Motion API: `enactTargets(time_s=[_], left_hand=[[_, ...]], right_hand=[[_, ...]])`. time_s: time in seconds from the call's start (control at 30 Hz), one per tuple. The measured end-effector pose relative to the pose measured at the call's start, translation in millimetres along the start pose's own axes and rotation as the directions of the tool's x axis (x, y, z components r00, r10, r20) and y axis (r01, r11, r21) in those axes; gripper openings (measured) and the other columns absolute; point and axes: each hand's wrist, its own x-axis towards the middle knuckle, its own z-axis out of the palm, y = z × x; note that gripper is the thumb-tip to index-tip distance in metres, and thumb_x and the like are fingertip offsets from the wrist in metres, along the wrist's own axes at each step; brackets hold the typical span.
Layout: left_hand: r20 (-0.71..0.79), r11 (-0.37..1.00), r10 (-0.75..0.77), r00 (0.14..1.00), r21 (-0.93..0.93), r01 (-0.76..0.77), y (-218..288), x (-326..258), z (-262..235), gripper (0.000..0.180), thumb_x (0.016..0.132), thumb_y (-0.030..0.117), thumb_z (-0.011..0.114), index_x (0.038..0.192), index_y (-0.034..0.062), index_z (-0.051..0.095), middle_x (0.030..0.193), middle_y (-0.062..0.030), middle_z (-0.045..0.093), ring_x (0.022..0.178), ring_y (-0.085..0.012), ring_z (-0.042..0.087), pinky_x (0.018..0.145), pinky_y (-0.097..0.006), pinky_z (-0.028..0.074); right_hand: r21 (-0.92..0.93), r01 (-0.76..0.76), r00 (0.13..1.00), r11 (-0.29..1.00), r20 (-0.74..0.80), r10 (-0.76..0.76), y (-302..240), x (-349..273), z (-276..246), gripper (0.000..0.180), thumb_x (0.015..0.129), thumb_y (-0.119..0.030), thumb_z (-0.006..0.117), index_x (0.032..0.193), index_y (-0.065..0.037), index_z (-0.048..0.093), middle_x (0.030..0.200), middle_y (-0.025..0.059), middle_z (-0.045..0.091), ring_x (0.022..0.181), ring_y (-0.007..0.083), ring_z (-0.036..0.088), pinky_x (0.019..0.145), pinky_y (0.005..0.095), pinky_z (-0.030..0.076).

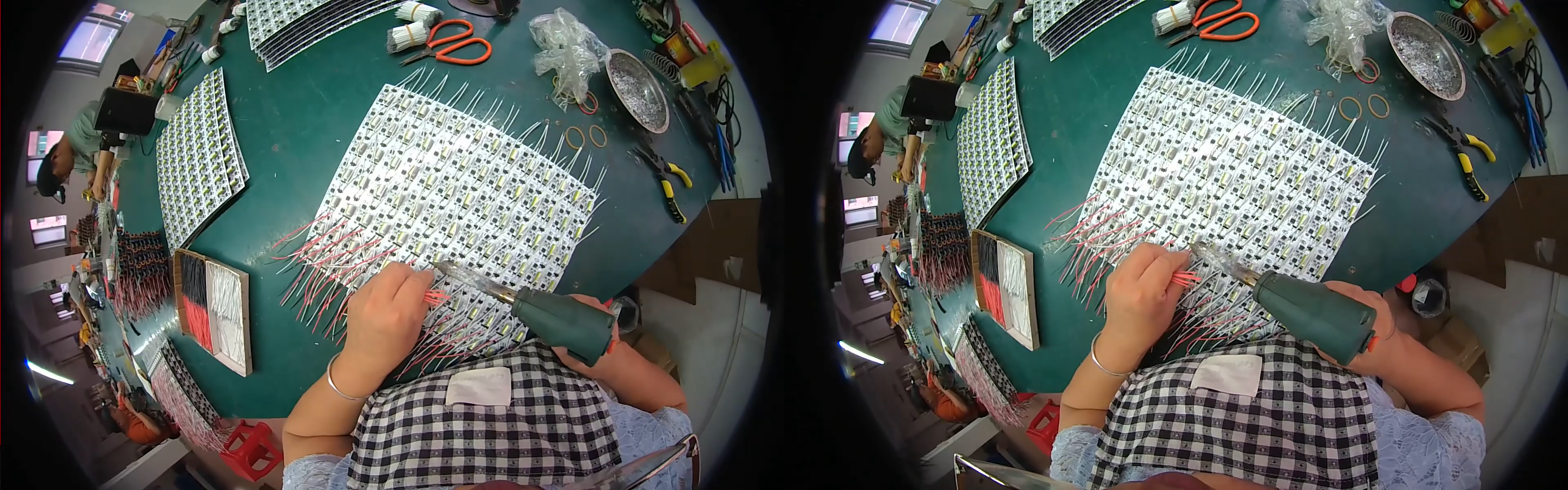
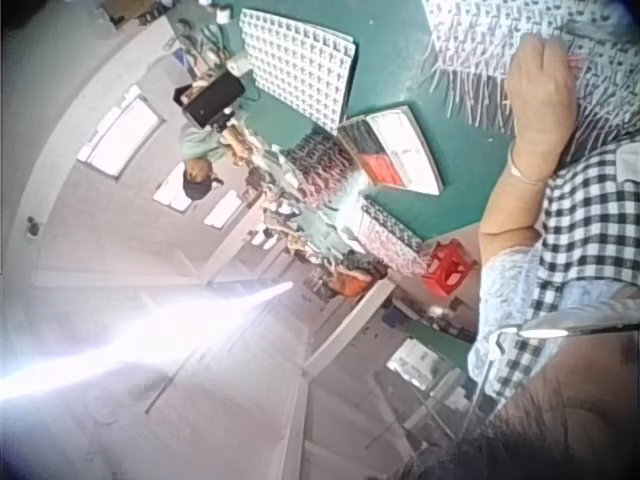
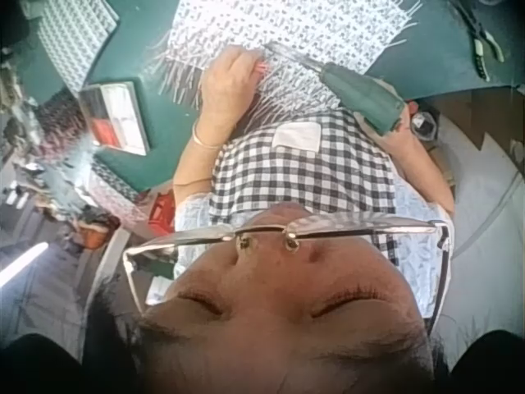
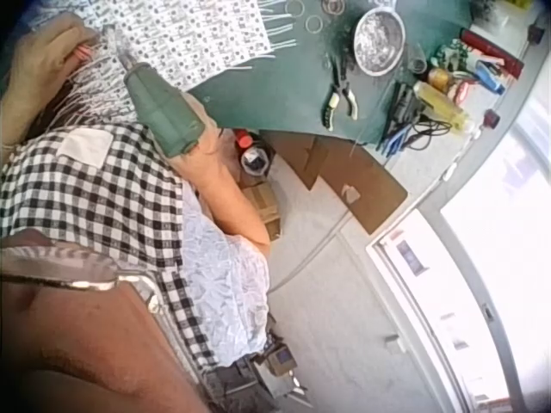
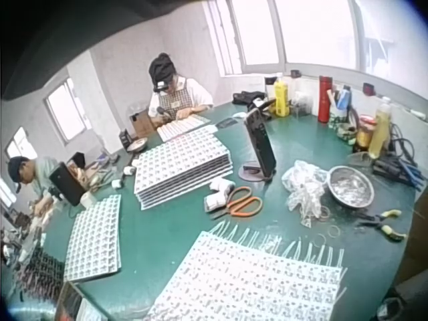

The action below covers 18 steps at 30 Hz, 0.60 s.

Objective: The person solders wires onto an LED circuit board panel using a handheld soldering iron, picking wires from a container and attaching them to the board.

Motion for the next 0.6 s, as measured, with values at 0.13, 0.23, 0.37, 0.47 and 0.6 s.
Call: enactTargets(time_s=[0.13,0.23,0.37,0.47,0.6], left_hand=[[-0.005,1.000,-0.001,1.000,0.007,0.001,-1,2,1,0.024,0.062,-0.001,0.064,0.086,0.0051,0.063,0.074,-0.0064,0.053,0.061,-0.0223,0.057,0.052,-0.032,0.048],[-0.004,1.000,-0.007,1.000,0.011,0.007,0,1,1,0.023,0.063,-0.001,0.064,0.085,0.0055,0.062,0.074,-0.0063,0.053,0.060,-0.0226,0.057,0.052,-0.032,0.047],[-0.007,1.000,-0.008,1.000,0.020,0.008,2,-1,1,0.021,0.064,0.000,0.065,0.084,0.0062,0.062,0.074,-0.0061,0.052,0.059,-0.0228,0.057,0.051,-0.032,0.047],[0.001,0.999,-0.024,1.000,0.026,0.024,3,-3,-2,0.021,0.065,0.001,0.065,0.085,0.0068,0.062,0.074,-0.0060,0.052,0.060,-0.0234,0.057,0.052,-0.033,0.047],[0.032,0.997,-0.061,0.998,0.050,0.059,9,-2,-12,0.022,0.068,0.003,0.066,0.089,0.0075,0.062,0.078,-0.0060,0.054,0.064,-0.0242,0.058,0.054,-0.033,0.048]], right_hand=[[0.275,-0.218,0.971,0.937,-0.033,0.235,-4,-8,4,0.048,0.074,-0.016,0.069,0.112,0.006,0.049,0.097,0.0118,0.065,0.086,0.0216,0.066,0.074,0.0302,0.051],[0.127,-0.133,0.990,0.983,-0.032,0.138,-3,-10,5,0.039,0.076,-0.013,0.067,0.107,0.006,0.054,0.099,0.0112,0.065,0.087,0.0208,0.065,0.074,0.0293,0.051],[0.389,-0.216,0.952,0.896,-0.120,0.281,-12,-7,8,0.033,0.085,-0.016,0.056,0.112,0.003,0.052,0.090,0.0109,0.063,0.067,0.0157,0.062,0.062,0.0266,0.049],[0.523,-0.219,0.934,0.824,-0.131,0.332,-14,-15,8,0.030,0.084,-0.012,0.056,0.110,0.003,0.054,0.091,0.0110,0.063,0.068,0.0155,0.063,0.064,0.0268,0.051],[0.520,-0.229,0.906,0.823,-0.196,0.375,-12,-31,11,0.023,0.083,-0.007,0.054,0.104,0.001,0.058,0.086,0.0079,0.062,0.069,0.0125,0.064,0.064,0.0254,0.052]])
